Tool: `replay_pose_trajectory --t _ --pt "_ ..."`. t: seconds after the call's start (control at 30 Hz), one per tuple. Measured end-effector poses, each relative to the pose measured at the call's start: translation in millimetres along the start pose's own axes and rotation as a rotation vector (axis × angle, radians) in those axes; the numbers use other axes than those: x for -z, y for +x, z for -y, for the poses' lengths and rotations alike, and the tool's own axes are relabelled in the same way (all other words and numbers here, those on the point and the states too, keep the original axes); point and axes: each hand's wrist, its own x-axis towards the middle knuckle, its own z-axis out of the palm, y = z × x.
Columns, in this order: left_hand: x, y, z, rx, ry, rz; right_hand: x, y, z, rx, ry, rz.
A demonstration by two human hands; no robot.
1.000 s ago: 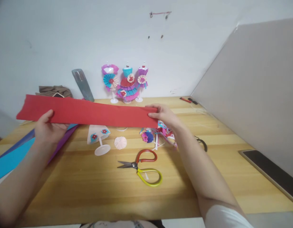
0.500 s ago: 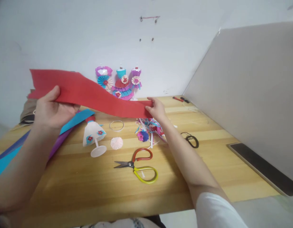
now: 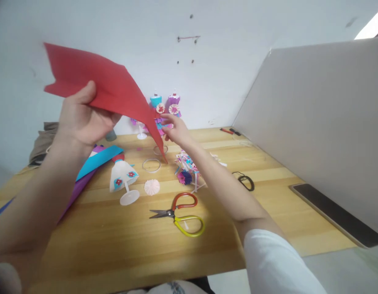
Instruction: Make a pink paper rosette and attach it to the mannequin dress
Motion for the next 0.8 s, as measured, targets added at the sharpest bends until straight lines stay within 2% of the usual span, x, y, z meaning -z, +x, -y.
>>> replay_pose_trajectory --t 0.07,0.13,0.2,0.27,0.37,0.5,0.7,0.8 --pt "-6.8 7.8 7.3 0.043 0.010 0.007 -2.2 -0.8 16.9 -0.012 0.400 0.161" --pt "-8.9 13.6 14.3 0.073 0.026 0.012 1.0 0.4 29.1 -0.034 0.662 0.317" --pt "-5.6 17.1 19.9 0.085 0.034 0.001 7.3 2.6 35.6 -0.077 0.783 0.438" --pt "2.8 19.6 23.1 0.092 0.040 -0.002 14.2 5.1 37.7 -0.130 0.804 0.489" --pt "20.6 23.2 24.8 0.084 0.076 0.014 22.5 9.7 38.8 -0.137 0.755 0.449" --pt "44.4 25.0 30.2 0.125 0.099 -0.080 27.8 17.5 47.1 -0.065 0.734 0.349" --pt "74.3 15.2 62.1 0.375 0.199 -0.065 17.9 22.9 63.6 0.057 0.647 0.269" --pt "83.9 3.4 80.2 0.513 0.204 0.043 9.8 20.7 62.1 0.123 0.632 0.210"
